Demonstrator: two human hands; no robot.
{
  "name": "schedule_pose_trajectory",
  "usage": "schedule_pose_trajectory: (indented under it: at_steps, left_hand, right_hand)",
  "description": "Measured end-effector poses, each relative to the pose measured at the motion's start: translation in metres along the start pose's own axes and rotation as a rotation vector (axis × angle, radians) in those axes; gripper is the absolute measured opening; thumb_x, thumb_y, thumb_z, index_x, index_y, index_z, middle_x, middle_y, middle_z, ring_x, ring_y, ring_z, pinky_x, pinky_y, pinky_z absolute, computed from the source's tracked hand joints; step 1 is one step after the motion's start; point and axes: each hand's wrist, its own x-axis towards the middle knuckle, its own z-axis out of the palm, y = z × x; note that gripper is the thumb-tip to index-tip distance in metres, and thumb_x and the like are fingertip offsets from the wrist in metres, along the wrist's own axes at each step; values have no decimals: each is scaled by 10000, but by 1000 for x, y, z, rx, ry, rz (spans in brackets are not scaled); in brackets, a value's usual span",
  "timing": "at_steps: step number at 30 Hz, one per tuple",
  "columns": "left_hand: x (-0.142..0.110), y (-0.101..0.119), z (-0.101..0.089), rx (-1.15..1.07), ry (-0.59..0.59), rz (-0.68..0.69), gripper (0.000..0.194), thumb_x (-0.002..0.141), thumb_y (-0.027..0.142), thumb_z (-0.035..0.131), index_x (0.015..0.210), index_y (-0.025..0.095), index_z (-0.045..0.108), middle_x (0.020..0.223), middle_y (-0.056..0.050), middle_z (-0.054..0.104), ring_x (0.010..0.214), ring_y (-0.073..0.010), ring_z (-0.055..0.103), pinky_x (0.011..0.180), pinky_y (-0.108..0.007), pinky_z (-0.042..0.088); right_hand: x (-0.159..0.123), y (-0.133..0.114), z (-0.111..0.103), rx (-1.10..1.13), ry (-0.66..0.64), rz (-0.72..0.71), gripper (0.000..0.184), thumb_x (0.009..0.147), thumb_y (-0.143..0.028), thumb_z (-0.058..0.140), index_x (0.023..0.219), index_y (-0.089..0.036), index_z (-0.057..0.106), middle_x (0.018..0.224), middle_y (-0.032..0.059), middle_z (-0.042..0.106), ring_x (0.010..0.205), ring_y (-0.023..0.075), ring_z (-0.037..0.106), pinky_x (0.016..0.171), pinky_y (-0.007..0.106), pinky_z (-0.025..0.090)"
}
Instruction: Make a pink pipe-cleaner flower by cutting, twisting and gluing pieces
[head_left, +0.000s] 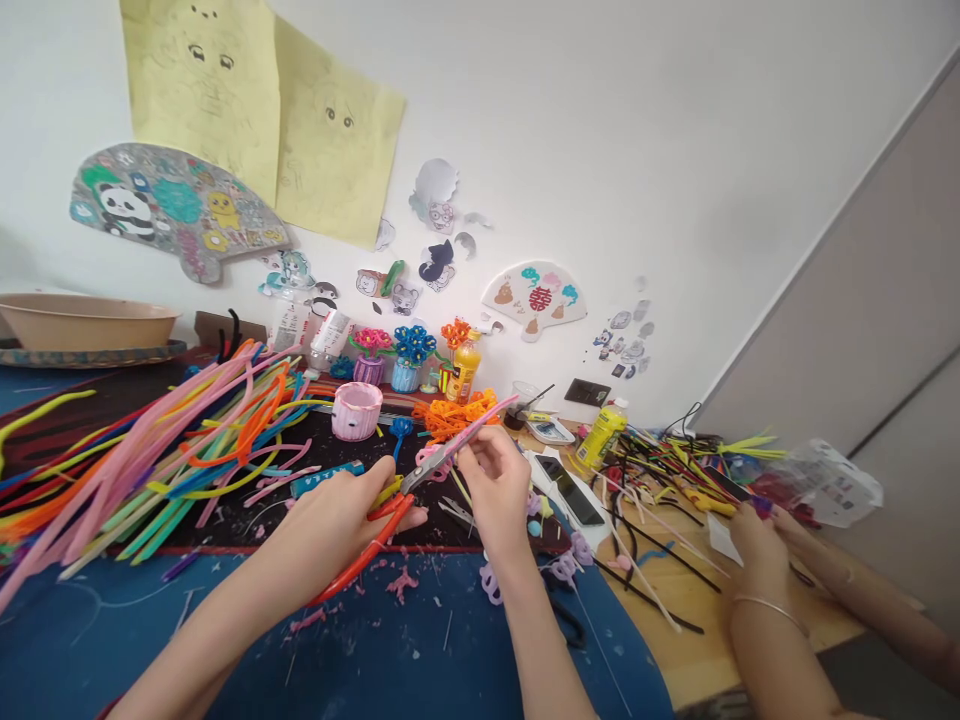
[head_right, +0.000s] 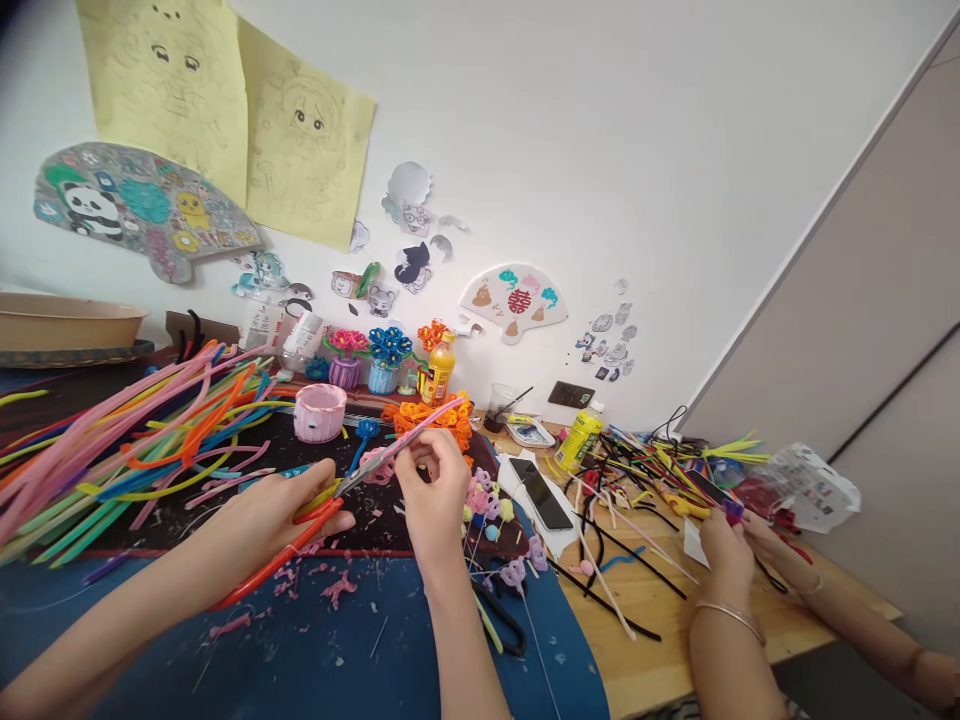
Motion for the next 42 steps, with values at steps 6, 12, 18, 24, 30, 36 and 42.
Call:
schedule_pose_trajectory:
  at_steps: [6, 12, 18, 24, 30, 36, 42]
  left_hand:
    - [-3, 1, -5, 28, -33, -1, 310, 876, 522, 370, 760, 258, 258, 622, 27, 493, 595, -230, 550, 533, -260, 246]
    - [-3, 3, -4, 61, -51, -30, 262, 900, 489, 330, 799, 258, 256, 658, 9, 524, 667, -266, 598, 544, -267, 259]
    - [-1, -1, 1, 21, -14, 4, 277, 892, 486, 362, 775, 254, 267, 606, 30, 501, 622, -242, 603, 521, -256, 255]
    - [-3, -1, -3, -19, 21, 44, 284, 891, 480, 370, 746, 255, 275, 564, 39, 483, 573, -225, 582, 506, -255, 248]
    - [-3, 2, -5, -38, -10, 27, 267, 883, 479, 372, 760, 255, 294, 615, 26, 536, 596, -226, 593, 514, -254, 260]
    - [-4, 1, -4, -34, -13, 32, 265, 898, 502, 323, 800, 256, 302, 623, 28, 525, 575, -220, 557, 533, -263, 274]
    - [-6, 1, -7, -42, -21, 38, 276, 896, 518, 338, 813, 255, 318, 605, 40, 480, 579, -213, 542, 544, -260, 280]
  right_hand:
    - [0, 1, -1, -41, -24, -25, 58, 787, -188, 593, 730, -177, 595, 750, 14, 552, 675, 160, 539, 646, 285, 460]
    - [-2, 0, 1, -60, -57, -23, 42, 783, -181, 570, 744, -191, 581, 738, 3, 544, 652, 155, 533, 619, 274, 452]
    - [-2, -1, 1, -93, -53, -40, 44, 750, -155, 564, 734, -195, 573, 739, -1, 546, 652, 153, 533, 618, 269, 450]
    - [-2, -4, 1, -126, -54, -54, 61, 754, -148, 553, 725, -197, 574, 725, -2, 537, 647, 155, 531, 608, 268, 444]
    - [-3, -4, 1, -134, -58, -55, 62, 771, -147, 557, 741, -193, 587, 747, 4, 549, 665, 158, 541, 629, 274, 451]
    - [-5, -6, 4, -120, -89, -58, 91, 780, -135, 542, 715, -196, 559, 737, -6, 529, 658, 152, 531, 618, 264, 453]
    - [-5, -6, 5, -148, -92, -74, 87, 779, -143, 535, 716, -196, 562, 735, -4, 536, 650, 148, 535, 588, 250, 449]
